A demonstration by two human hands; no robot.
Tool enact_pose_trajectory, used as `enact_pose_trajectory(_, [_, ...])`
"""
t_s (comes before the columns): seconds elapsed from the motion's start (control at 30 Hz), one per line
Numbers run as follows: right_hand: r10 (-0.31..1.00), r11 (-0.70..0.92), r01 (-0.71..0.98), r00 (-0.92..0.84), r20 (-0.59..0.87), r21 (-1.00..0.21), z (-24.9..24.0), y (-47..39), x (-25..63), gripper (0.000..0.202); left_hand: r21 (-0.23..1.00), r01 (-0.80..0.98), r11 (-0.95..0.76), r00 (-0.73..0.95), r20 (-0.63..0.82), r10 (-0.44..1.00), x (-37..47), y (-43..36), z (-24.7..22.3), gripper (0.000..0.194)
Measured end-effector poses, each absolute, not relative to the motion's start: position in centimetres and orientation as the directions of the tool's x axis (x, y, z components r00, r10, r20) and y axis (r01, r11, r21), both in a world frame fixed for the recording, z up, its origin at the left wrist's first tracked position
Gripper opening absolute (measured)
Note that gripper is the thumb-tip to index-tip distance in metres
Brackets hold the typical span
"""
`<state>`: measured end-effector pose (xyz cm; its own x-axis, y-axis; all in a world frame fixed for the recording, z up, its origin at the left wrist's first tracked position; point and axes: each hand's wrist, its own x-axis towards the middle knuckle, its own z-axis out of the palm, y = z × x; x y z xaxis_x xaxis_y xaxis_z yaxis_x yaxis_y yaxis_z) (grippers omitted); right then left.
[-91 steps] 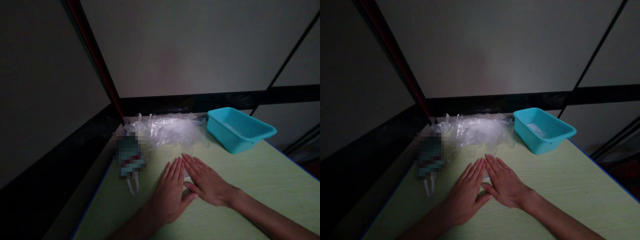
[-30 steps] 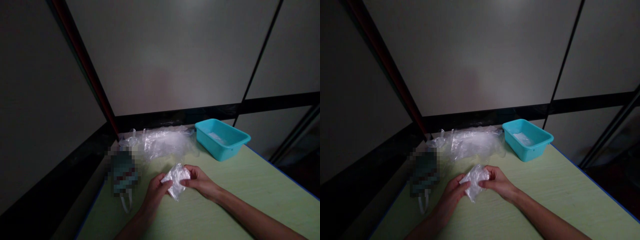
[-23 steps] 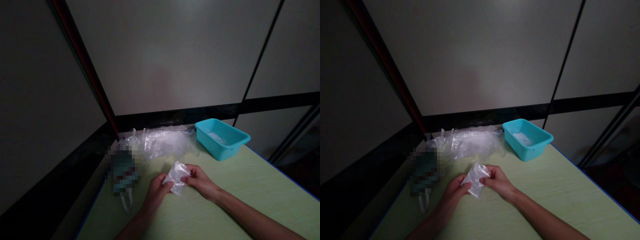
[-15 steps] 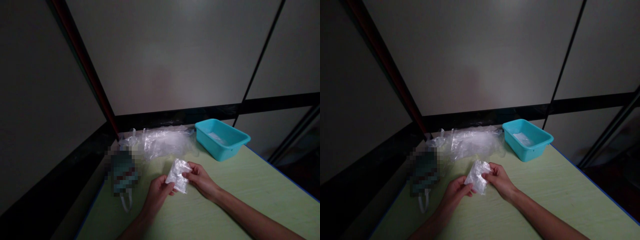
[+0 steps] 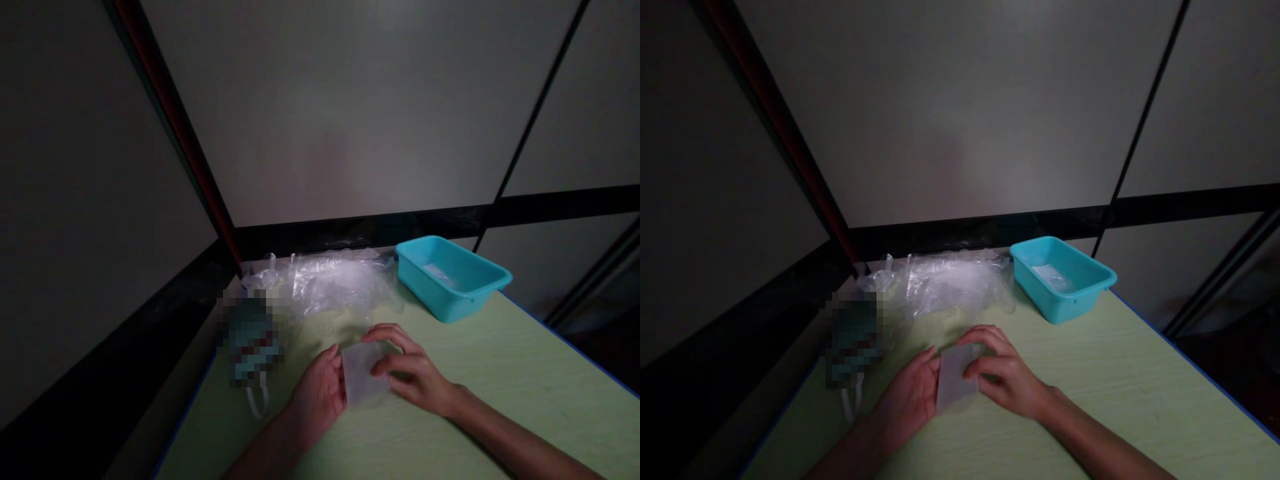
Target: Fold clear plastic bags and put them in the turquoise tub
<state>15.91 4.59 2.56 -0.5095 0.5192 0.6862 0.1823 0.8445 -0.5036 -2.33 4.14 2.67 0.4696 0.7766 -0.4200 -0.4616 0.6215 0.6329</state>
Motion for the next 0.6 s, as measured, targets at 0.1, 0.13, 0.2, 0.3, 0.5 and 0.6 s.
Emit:
enact_pose_trajectory(0.1, [0.568, 0.802, 0.198, -0.545, 0.617, -0.563, 2.1, 4.7, 15.7, 0.016, 0.6, -0.518, 0.61, 0.449, -0.416, 0.791, -2.5, 4.1, 2.1, 0.016])
enact_pose_trajectory(0.13, [0.607, 0.77, 0.206, -0.525, 0.596, -0.603, 2.0, 4.8, 15.7, 0.024, 0.606, -0.527, 0.596, 0.433, -0.412, 0.802, -2.6, 4.1, 1.9, 0.015])
enact_pose_trajectory(0.2, [0.699, 0.682, 0.184, -0.447, 0.558, -0.708, 1.8, 5.1, 15.7, 0.039, 0.62, -0.546, 0.564, 0.399, -0.399, 0.826, -2.7, 4.2, 1.5, 0.015])
enact_pose_trajectory(0.3, [0.841, 0.455, -0.032, -0.312, 0.442, -0.89, 1.5, 5.6, 15.7, 0.043, 0.638, -0.561, 0.527, 0.356, -0.389, 0.85, -2.7, 4.1, 1.3, 0.015])
enact_pose_trajectory(0.5, [0.957, -0.069, -0.274, -0.289, 0.013, -0.959, 1.0, 5.7, 14.2, 0.021, 0.694, -0.532, 0.486, 0.317, -0.369, 0.874, -2.6, 3.9, 1.7, 0.015])
enact_pose_trajectory(0.6, [0.951, -0.06, -0.236, -0.309, 0.017, -0.97, 1.1, 5.4, 13.5, 0.025, 0.716, -0.514, 0.472, 0.32, -0.351, 0.88, -2.5, 3.8, 1.8, 0.021])
